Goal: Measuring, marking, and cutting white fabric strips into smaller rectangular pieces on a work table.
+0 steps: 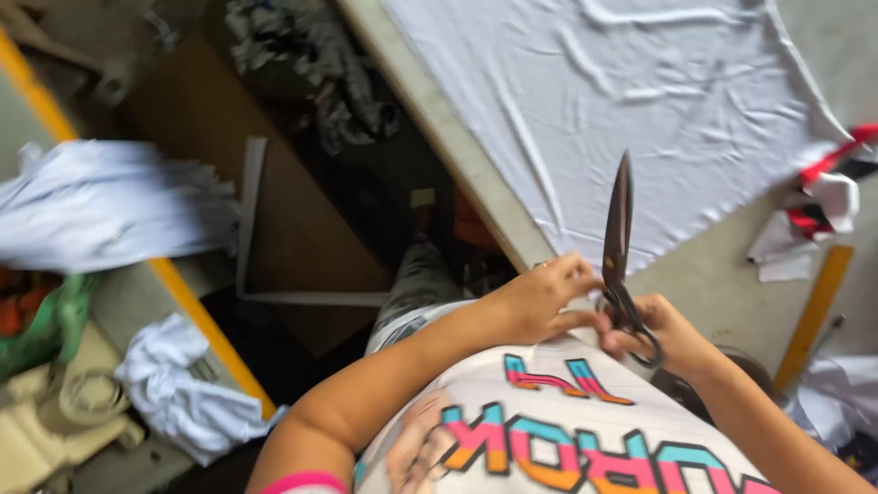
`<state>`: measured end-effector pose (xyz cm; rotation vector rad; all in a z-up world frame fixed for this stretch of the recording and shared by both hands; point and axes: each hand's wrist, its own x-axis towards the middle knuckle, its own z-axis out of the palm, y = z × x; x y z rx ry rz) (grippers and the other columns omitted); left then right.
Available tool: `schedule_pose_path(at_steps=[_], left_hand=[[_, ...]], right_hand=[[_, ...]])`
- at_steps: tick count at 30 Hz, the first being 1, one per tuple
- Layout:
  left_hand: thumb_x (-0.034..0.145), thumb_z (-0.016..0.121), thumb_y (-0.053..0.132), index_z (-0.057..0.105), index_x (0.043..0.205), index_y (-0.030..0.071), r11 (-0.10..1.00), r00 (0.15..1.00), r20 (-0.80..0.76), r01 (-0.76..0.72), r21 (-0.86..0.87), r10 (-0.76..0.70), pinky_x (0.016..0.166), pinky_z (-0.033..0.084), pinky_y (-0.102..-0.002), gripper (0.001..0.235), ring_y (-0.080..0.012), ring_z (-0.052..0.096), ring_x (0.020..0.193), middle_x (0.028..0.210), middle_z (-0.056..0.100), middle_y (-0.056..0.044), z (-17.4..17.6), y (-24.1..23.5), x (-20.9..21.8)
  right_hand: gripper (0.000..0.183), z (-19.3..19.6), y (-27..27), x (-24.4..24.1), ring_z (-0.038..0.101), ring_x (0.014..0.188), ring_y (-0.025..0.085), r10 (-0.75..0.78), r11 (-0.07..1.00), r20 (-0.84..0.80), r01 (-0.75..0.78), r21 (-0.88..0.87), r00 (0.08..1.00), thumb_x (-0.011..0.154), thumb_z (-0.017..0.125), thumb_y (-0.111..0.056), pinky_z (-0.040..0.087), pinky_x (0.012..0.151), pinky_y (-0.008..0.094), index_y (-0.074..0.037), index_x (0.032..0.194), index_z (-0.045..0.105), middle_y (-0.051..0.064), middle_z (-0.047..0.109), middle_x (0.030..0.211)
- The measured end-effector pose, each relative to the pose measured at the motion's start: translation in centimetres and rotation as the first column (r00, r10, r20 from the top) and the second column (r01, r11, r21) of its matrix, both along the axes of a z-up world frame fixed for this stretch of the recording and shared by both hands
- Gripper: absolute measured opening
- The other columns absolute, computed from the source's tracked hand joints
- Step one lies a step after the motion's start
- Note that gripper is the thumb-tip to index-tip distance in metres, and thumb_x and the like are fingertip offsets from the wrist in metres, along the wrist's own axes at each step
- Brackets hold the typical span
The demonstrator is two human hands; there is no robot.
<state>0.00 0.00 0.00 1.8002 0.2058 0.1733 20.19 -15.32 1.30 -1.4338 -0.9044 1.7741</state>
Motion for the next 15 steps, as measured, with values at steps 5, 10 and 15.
schedule_pose_path(at_steps=[5, 10, 15], left_hand=[[0.1, 0.056, 0.017, 0.07, 0.113, 0.013, 0.729, 0.97, 0.22, -0.08, 0.68, -0.099, 0.085, 0.053, -0.037, 0.02, -0.025, 0.066, 0.096, 0.111, 0.065, -0.004, -1.5, 5.0, -2.0], [0.105, 0.066, 0.017, 0.073, 0.117, 0.016, 0.518, 0.899, 0.407, -0.274, 0.811, -0.162, 0.104, 0.05, -0.036, 0.014, -0.02, 0.068, 0.11, 0.116, 0.067, -0.002, -4.2, 5.5, -2.7], [0.106, 0.048, 0.009, 0.068, 0.13, 0.016, 0.486, 0.872, 0.445, -0.305, 0.819, -0.204, 0.105, 0.05, -0.03, 0.031, -0.0147, 0.06, 0.112, 0.12, 0.063, 0.001, -6.1, 3.7, -0.2]], right_hand=[[0.041, 0.1, -12.4, 4.8, 0.063, 0.048, 0.015, -0.064, 0.965, 0.305, 0.136, -0.222, 0.95, 0.075, 0.075, -0.044, 0.051, 0.052, 0.029, -0.005, 0.066, 0.075, 0.005, 0.069, 0.045], [0.058, 3.0, -19.2, 5.2, 0.069, 0.054, 0.022, 0.095, 0.794, 0.357, 0.146, -0.59, 0.929, 0.072, 0.066, -0.057, 0.051, 0.064, 0.034, -0.002, 0.079, 0.082, 0.013, 0.073, 0.053], [0.027, 3.4, -18.9, 3.8, 0.064, 0.052, 0.022, 0.227, 0.699, 0.255, 0.025, -0.715, 0.94, 0.083, 0.069, -0.031, 0.053, 0.063, 0.033, -0.005, 0.077, 0.072, 0.012, 0.068, 0.056]])
